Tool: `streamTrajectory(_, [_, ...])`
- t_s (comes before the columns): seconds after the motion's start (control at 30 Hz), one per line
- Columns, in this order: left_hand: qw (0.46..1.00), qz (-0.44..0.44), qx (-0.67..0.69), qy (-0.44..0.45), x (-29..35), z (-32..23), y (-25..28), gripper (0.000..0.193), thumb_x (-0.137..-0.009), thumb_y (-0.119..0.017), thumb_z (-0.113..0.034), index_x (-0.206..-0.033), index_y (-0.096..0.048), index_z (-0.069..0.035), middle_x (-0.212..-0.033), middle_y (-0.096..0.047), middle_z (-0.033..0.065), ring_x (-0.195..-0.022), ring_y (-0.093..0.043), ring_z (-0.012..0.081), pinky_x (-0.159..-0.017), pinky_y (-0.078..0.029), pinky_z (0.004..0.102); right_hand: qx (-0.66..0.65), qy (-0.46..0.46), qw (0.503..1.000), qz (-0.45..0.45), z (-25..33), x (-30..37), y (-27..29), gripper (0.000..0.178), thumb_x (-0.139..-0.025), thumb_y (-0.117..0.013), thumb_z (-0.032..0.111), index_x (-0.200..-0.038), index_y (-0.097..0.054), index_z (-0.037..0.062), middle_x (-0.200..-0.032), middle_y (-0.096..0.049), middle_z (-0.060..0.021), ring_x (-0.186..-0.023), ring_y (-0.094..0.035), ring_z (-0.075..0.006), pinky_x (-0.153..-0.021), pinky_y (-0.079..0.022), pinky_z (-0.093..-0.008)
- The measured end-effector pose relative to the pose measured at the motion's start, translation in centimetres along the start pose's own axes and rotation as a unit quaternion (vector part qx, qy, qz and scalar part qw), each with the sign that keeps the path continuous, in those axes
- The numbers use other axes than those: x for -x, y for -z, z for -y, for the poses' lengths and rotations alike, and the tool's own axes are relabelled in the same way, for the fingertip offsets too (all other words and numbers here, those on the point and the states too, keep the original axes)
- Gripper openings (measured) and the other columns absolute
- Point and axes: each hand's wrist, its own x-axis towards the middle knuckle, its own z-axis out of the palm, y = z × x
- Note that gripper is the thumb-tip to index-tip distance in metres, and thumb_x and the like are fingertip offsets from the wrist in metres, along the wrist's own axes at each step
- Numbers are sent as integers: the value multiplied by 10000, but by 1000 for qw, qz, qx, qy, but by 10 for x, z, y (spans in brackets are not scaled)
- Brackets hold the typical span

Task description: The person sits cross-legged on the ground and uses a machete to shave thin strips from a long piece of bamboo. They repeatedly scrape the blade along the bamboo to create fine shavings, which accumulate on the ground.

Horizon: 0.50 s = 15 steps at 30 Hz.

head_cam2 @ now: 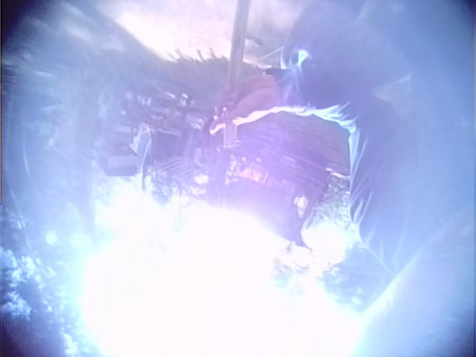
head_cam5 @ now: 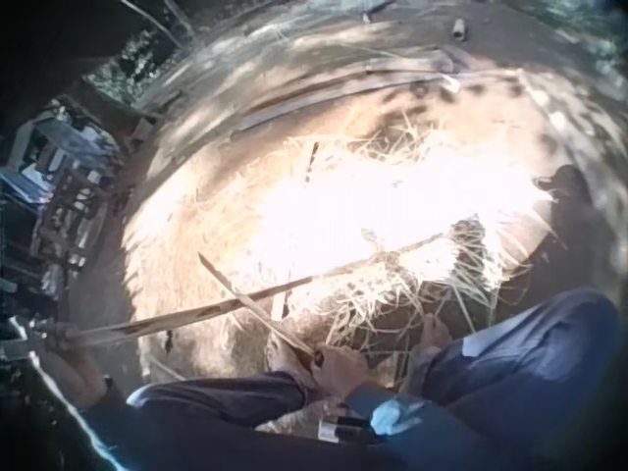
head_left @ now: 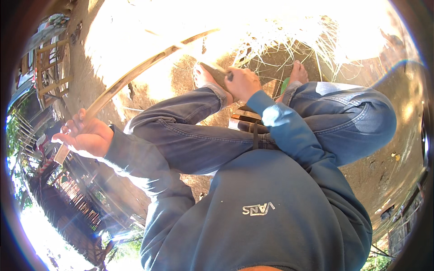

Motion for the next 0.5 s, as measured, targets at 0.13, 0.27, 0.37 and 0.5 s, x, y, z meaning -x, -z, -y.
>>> streamTrajectory(0.13, [1000,-1,15,18,-8,6,13,460,-858,-651,-467,-881,-426,-67,-791,-385,36,-684,-540,209,-730,-454,375,35,23,998,-50,1,4,-2,282,-828,-561,285,-1013,-671,103,-826,-681,-147,-812,-660,-320,-760,-517,-412])
streamTrajectory(0.27, [999,14,25,21,-3,2,11,461,-859,-650,-466,-880,-422,-66,-799,-388,40,-675,-534,206,-746,-453,391,46,1,999,3,13,11,6,288,-824,-558,292,-1015,-674,111,-835,-681,-151,-856,-661,-313,-773,-513,-427])
streamTrajectory(0.37, [1000,-9,-3,6,-1,0,2,436,-863,-645,-465,-855,-431,-86,-743,-375,28,-660,-526,191,-725,-461,379,85,-75,993,-6,-27,-13,-7,300,-819,-563,292,-1027,-665,102,-912,-681,-162,-885,-664,-313,-806,-514,-424])
streamTrajectory(0.5, [999,-37,28,20,-9,5,8,437,-845,-657,-466,-762,-413,-113,-611,-349,-7,-584,-458,164,-694,-488,401,85,-200,976,-12,-100,-37,-12,325,-810,-569,301,-1013,-660,63,-982,-667,-187,-905,-661,-330,-850,-509,-417])
